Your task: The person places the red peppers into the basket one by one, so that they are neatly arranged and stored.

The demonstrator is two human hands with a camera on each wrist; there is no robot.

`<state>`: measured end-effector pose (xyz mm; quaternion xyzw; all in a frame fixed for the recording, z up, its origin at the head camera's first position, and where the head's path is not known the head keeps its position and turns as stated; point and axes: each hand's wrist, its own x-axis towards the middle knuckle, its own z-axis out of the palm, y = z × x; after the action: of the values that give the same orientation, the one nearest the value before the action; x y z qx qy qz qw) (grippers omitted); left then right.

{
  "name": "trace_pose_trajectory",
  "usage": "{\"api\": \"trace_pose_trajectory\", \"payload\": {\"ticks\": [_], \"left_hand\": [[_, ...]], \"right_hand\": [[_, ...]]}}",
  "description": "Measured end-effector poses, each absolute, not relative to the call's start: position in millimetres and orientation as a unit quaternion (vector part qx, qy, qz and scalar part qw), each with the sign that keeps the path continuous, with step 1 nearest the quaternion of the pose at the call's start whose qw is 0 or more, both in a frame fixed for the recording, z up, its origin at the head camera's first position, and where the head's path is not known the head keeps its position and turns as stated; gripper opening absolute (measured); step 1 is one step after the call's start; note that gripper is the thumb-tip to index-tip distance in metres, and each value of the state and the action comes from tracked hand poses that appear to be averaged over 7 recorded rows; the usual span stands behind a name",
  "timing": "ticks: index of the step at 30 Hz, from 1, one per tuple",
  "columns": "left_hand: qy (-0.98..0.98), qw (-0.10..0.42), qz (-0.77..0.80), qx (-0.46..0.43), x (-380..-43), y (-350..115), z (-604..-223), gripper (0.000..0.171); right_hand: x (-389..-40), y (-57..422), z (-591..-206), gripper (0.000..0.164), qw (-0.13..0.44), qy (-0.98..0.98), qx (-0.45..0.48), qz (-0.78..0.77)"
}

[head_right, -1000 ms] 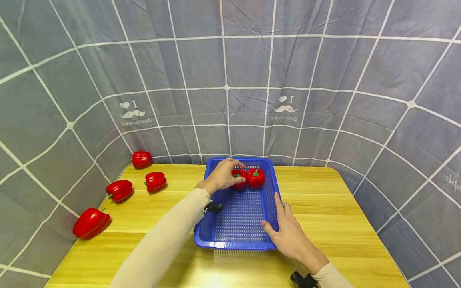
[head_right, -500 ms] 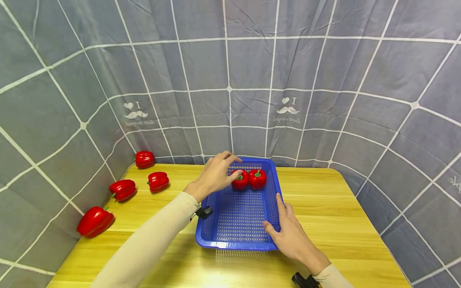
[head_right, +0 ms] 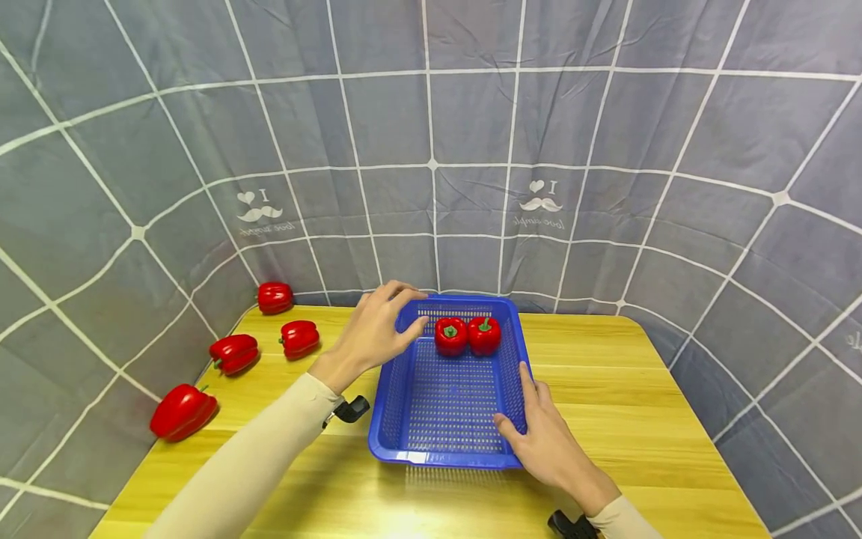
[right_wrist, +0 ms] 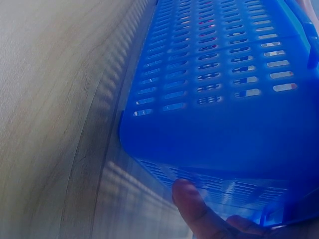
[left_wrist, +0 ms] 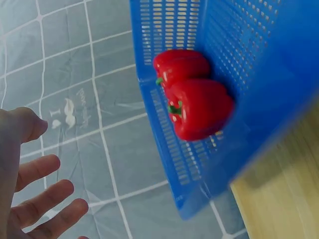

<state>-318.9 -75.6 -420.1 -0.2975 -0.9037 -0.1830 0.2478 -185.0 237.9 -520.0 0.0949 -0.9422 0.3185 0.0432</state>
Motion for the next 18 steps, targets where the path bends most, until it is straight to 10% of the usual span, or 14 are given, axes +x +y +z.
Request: {"api": "trace_pose_trajectory", "payload": {"ticks": [18], "left_hand": [[-0.916, 0.254, -0.226, -0.213, -325.2, -157.5, -450.8, 0.044]], "right_hand": [[-182.0, 234.3, -523.7, 0.1, 0.046, -0.943, 0.089, 0.317]]}}
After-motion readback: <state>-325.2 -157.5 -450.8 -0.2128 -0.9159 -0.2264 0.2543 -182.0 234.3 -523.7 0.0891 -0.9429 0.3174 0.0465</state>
